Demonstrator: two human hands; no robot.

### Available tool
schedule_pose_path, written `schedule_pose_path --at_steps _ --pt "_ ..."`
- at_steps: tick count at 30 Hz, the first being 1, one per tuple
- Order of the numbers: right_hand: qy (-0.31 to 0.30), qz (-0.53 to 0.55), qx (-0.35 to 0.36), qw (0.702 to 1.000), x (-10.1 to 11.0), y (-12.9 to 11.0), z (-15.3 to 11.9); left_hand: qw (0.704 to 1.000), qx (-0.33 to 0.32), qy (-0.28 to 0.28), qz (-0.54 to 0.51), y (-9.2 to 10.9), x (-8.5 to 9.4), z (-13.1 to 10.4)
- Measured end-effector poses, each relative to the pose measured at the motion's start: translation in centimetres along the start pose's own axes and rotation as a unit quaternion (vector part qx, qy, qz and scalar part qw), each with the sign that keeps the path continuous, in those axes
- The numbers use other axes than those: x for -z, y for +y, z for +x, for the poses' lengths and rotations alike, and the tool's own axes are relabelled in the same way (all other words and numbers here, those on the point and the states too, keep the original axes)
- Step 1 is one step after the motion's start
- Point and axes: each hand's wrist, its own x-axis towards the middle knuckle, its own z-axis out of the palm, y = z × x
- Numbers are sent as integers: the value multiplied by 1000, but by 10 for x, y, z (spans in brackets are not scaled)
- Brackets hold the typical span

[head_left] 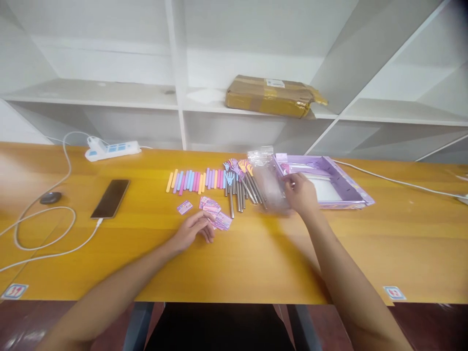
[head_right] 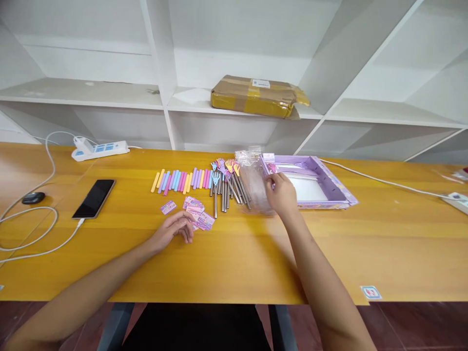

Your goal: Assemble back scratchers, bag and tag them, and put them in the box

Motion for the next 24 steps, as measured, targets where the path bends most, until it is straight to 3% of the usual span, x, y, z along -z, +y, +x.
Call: schedule_pose_path --at_steps 5,8,11,16,20,24 --pt "-106 10 22 994 -21 -58 -13 989 6 39 139 -7 1 6" --pt "-153 9 30 988 -34 -76 -6 972 12 52 227 0 13 21" --pt "-180 15 39 983 -41 -81 18 944 -9 121 307 26 49 46" --pt "-193 39 46 979 -47 -79 57 832 -69 340 432 75 134 76" --pt "-158 37 17 987 -56 -76 62 752 -57 459 470 72 178 78" --pt "-155 10 -13 988 -66 -72 56 723 -24 481 495 56 198 80"
